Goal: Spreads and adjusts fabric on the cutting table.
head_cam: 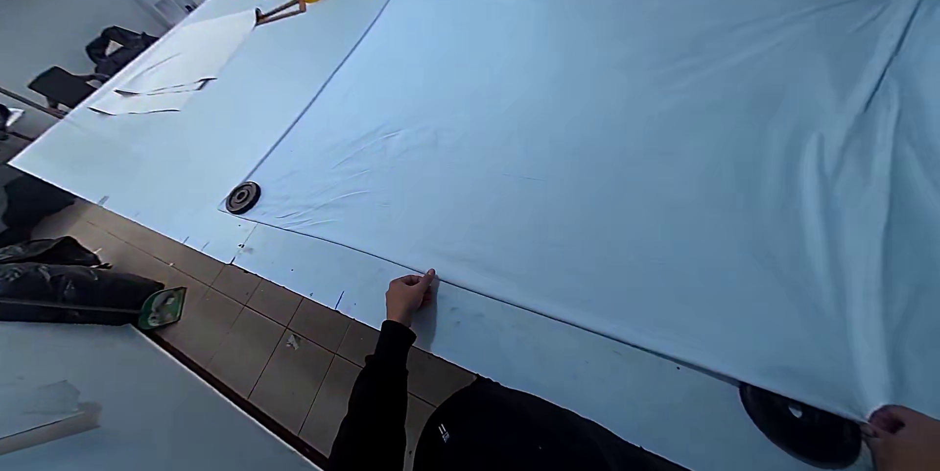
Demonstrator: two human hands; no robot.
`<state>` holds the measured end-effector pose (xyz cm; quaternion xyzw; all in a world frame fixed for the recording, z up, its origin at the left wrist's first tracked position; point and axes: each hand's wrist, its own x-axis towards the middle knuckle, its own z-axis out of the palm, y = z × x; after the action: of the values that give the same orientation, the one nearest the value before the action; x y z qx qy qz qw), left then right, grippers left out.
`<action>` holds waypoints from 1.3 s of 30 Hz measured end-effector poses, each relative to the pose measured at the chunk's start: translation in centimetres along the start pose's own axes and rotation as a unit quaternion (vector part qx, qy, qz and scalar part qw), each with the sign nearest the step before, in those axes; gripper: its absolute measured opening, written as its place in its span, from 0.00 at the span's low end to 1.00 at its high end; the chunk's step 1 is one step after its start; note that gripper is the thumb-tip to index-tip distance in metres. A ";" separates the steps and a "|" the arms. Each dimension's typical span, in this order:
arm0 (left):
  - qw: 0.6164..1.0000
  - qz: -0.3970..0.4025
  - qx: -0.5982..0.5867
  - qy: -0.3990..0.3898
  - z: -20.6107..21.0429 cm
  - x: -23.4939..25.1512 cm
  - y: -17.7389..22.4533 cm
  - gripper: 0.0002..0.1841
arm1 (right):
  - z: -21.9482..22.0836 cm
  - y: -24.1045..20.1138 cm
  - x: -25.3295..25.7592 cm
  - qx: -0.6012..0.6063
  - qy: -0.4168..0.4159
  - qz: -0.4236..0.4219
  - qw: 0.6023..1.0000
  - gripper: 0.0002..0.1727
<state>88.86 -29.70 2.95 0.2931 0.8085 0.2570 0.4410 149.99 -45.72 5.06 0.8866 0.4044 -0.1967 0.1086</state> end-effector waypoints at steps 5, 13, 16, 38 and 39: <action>0.917 0.326 0.217 0.074 0.1 -0.3 -0.6 0.21 | -1.0 -1.5 -2.3 0.020 0.017 0.004 1.000 0.12; 0.780 0.552 0.279 -0.093 2.0 2.4 -1.4 0.08 | 1.1 -1.3 -2.0 0.066 0.113 -0.031 0.991 0.16; 0.767 0.555 0.296 -0.125 1.8 2.3 -0.9 0.06 | 1.7 -1.4 -2.2 0.059 0.112 -0.029 0.991 0.10; 0.534 0.695 0.274 -0.396 28.1 -13.0 9.4 0.18 | 8.1 -3.2 -7.3 0.141 0.197 -0.148 0.959 0.38; 0.496 0.722 0.277 -0.394 30.6 -13.6 9.0 0.20 | 8.5 -3.3 -7.2 0.147 0.203 -0.155 0.955 0.40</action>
<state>123.46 -28.14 1.97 0.9528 0.0873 0.1061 0.2707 140.98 -51.45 0.47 0.8402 0.5172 -0.0844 -0.1397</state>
